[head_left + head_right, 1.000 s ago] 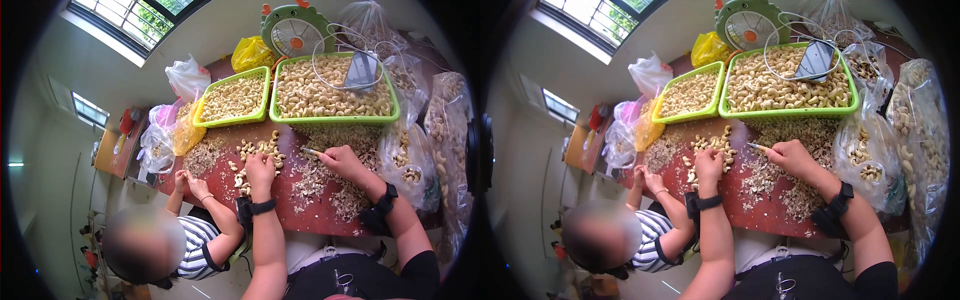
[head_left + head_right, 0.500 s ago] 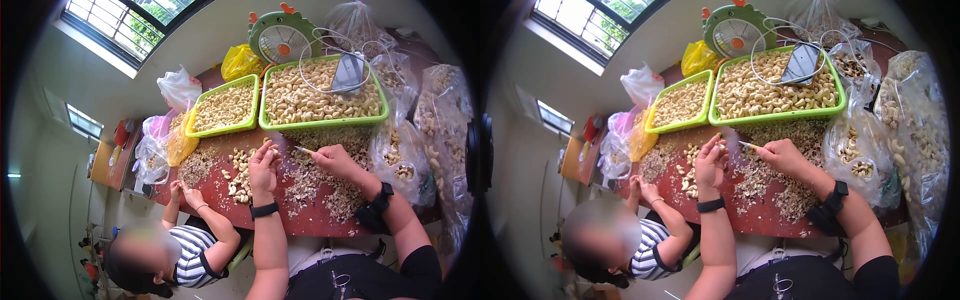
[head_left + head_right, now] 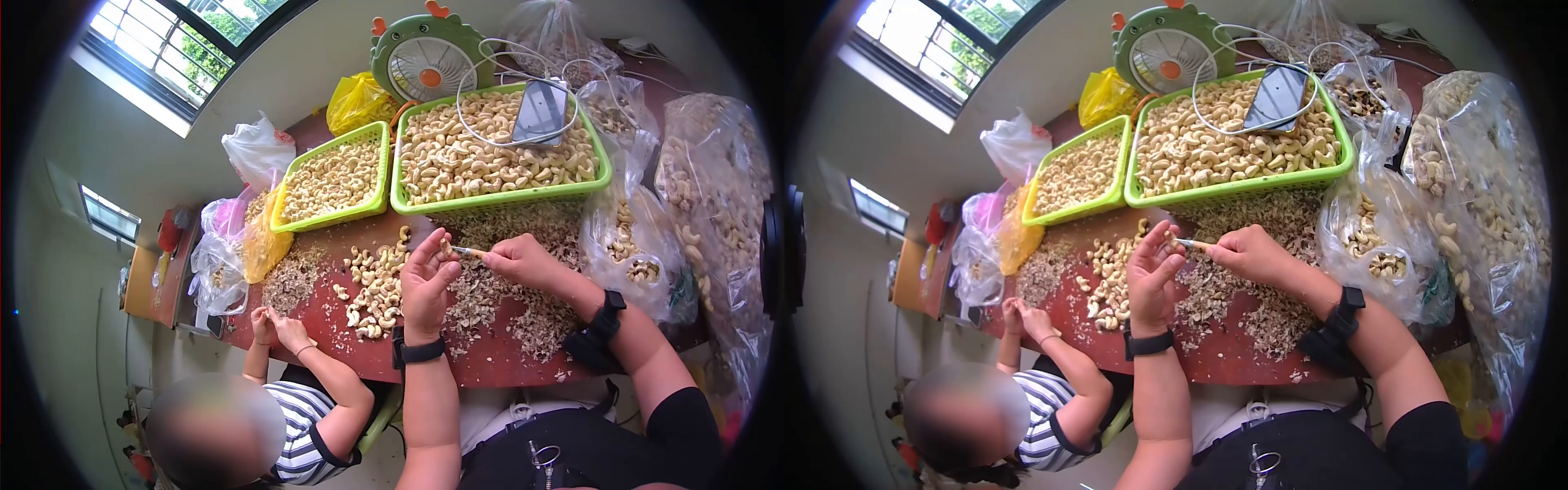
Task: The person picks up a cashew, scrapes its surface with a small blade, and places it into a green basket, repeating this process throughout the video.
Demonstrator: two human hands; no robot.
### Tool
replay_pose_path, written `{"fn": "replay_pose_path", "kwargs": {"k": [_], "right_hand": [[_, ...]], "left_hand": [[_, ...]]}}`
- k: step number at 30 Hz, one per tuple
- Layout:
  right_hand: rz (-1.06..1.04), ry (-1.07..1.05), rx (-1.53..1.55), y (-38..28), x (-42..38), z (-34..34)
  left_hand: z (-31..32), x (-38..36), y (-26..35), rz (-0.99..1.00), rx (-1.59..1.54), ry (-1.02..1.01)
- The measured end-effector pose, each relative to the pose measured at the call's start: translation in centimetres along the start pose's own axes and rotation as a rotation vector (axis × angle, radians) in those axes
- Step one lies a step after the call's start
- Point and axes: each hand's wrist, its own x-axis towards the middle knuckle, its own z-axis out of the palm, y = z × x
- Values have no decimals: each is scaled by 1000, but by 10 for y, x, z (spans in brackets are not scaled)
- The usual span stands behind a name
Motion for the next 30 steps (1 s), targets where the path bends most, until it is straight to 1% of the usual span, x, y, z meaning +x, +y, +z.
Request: {"fn": "replay_pose_path", "kwargs": {"k": [1, 3, 5, 6, 10, 17, 21, 26, 30], "right_hand": [[-1, -11, 7, 0, 0, 0], [-7, -14, -17, 1, 0, 0], [-8, -23, -44, 2, 0, 1], [-6, -37, -34, 2, 0, 1], [5, -50, -4, -1, -1, 3], [18, -70, -57, 1, 1, 4], [13, -60, -74, 0, 1, 5], [17, -67, -58, 2, 1, 5], [24, -55, -121, 1, 1, 4]], "left_hand": [[1, 0, 0, 23, 27, -18], [2, 0, -1, 8, 32, -23], [2, 1, -4, 84, 176, -76], [2, 0, -5, 85, 174, -94], [6, 1, -3, 129, 248, -82], [-1, 2, -7, 163, 371, -59], [2, 2, -7, 147, 303, -39], [0, 1, -6, 154, 344, -65], [-1, 1, -8, 129, 377, -57]]}}
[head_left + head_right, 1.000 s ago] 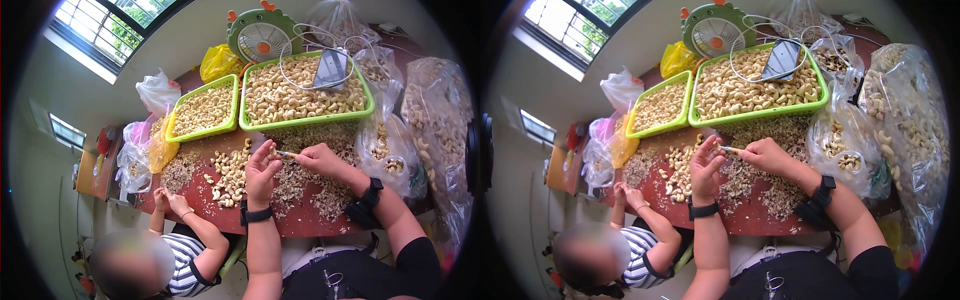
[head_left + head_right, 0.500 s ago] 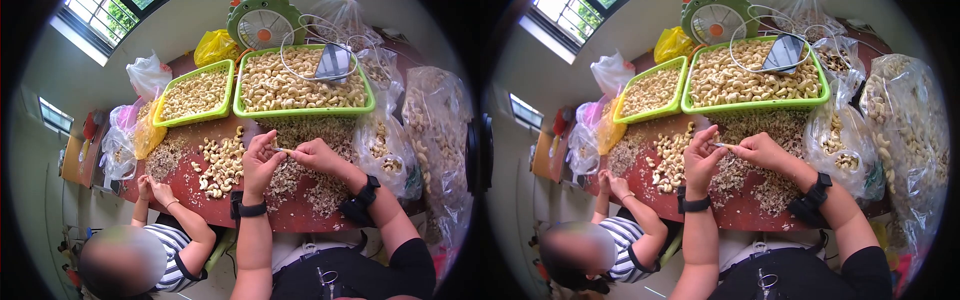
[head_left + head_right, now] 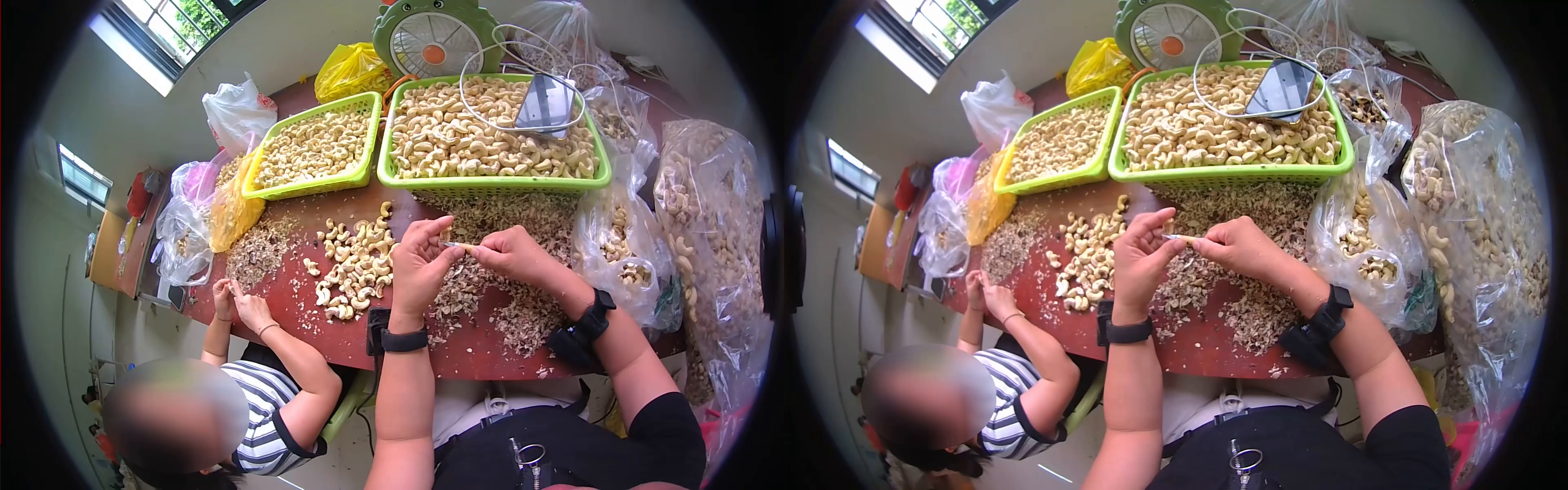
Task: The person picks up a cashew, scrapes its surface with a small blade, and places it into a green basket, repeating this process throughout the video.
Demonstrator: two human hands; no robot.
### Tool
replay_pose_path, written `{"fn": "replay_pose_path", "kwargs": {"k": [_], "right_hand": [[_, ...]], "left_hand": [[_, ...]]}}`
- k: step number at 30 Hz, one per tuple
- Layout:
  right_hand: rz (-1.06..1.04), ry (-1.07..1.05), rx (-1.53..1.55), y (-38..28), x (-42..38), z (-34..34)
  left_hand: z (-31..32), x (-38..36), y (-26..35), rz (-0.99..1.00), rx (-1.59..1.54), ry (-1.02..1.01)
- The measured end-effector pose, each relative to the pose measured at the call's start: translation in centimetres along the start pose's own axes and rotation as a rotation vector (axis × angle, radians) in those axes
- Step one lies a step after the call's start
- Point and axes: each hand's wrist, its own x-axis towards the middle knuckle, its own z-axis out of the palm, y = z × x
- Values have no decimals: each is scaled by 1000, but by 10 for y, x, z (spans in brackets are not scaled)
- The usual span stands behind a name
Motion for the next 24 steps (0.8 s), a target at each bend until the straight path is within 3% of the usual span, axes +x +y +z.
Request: {"fn": "replay_pose_path", "kwargs": {"k": [6, 11, 20, 24], "right_hand": [[-8, 42, -38, 2, 1, 0], [6, 47, -1, 5, 1, 1], [24, 3, 40, 4, 1, 1], [57, 7, 57, 1, 1, 0]], "left_hand": [[-2, 0, -7, -105, 124, 32], [1, 0, 0, -120, -53, 51], [-4, 0, 2, -65, -64, -39], [-4, 1, 1, -73, -117, 21]]}}
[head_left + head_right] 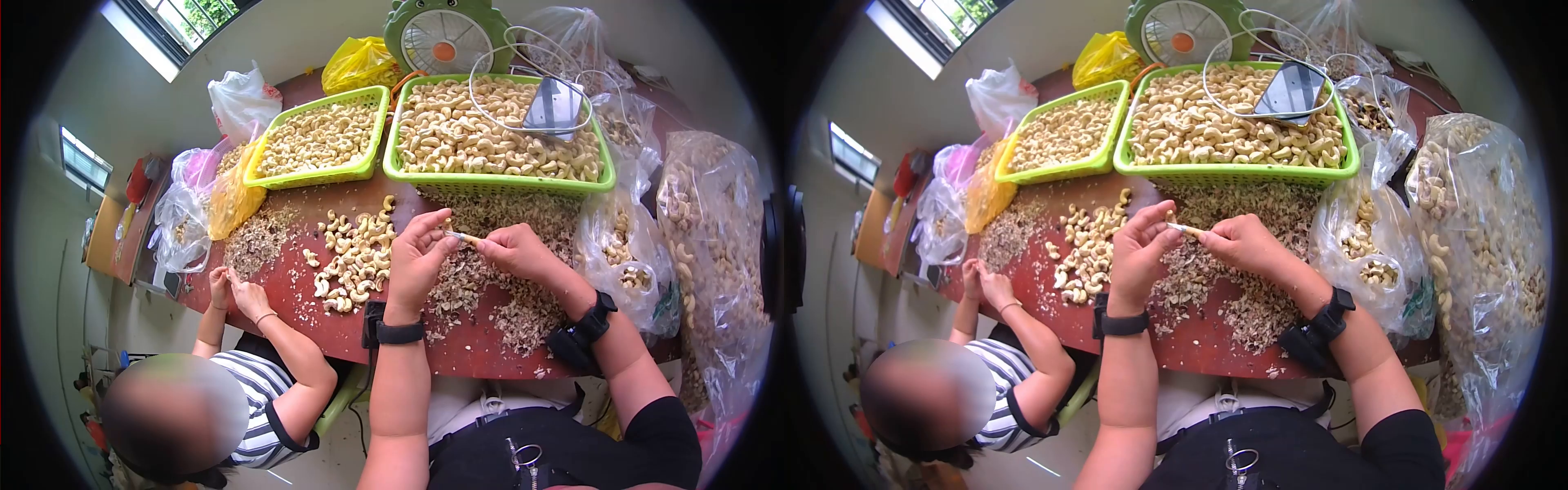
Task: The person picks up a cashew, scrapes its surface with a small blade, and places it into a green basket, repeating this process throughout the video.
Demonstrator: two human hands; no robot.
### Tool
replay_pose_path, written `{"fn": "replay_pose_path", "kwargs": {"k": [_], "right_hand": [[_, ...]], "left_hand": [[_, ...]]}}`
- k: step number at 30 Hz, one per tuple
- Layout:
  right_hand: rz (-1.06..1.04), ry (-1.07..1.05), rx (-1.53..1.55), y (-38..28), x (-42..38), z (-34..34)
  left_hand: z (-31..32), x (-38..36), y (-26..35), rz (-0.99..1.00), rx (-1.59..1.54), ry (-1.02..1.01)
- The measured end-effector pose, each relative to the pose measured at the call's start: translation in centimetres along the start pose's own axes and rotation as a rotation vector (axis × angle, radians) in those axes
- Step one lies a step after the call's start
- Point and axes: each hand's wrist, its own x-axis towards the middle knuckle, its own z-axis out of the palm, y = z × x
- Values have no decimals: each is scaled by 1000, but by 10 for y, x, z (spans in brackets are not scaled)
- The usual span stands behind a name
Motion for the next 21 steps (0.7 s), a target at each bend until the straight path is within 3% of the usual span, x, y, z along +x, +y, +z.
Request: {"fn": "replay_pose_path", "kwargs": {"k": [2, 5, 11, 21], "right_hand": [[16, 11, 13, -1, 0, 0], [20, 33, 44, -2, 0, -1], [-8, -1, 75, -3, 0, -4], [-27, -2, 80, -6, -1, -5]], "left_hand": [[0, -1, 5, -161, -38, 86], [-7, 1, -4, -210, -164, 113], [-7, -1, 2, -187, -339, 6], [-5, -2, 3, -161, -337, -47]]}}
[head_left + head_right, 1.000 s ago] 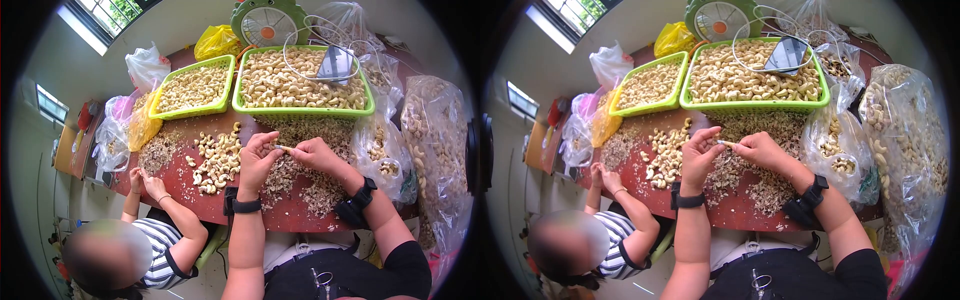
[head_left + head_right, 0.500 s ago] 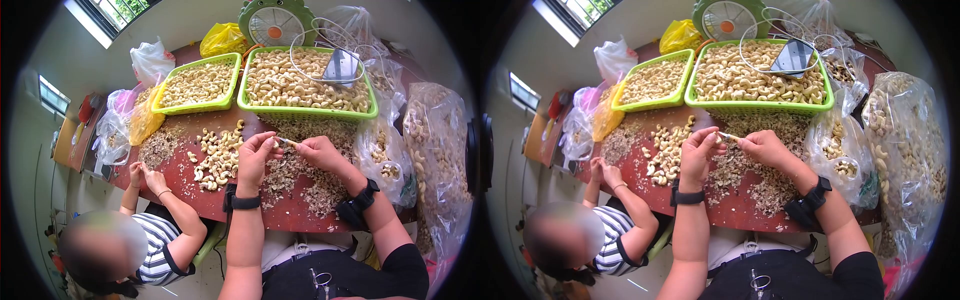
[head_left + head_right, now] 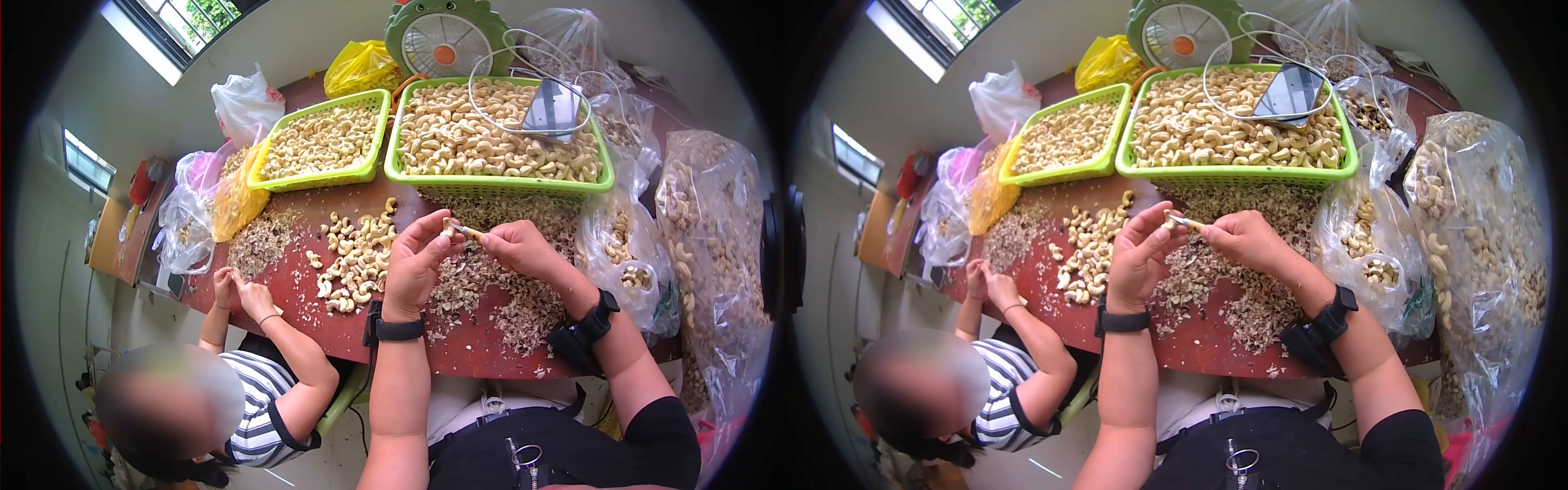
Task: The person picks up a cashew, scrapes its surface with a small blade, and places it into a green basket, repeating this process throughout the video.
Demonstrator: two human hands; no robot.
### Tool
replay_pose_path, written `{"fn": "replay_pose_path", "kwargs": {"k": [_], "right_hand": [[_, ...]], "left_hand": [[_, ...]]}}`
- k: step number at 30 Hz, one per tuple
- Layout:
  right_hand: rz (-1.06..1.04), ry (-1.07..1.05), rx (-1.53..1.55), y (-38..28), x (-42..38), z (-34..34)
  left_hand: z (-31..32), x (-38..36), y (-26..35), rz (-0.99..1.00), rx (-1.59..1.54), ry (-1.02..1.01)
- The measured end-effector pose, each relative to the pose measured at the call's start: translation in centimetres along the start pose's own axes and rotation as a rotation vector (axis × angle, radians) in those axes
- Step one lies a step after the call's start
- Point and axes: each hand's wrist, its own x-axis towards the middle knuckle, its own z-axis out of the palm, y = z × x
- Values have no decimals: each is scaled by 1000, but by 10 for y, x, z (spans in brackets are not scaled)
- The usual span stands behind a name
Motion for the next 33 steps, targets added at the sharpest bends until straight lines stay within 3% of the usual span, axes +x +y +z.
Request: {"fn": "replay_pose_path", "kwargs": {"k": [5, 15, 25, 33], "right_hand": [[1, -6, 44, -3, -1, 2], [-32, -23, 47, -3, -1, 2], [-188, 150, -177, 5, 2, 1], [-179, 154, -188, 5, 1, 2]], "left_hand": [[4, 0, -2, -2, -170, -90], [9, 0, -3, 46, -211, -97], [14, 3, -14, 37, -275, 0], [13, 5, -21, 42, -280, 87]]}}
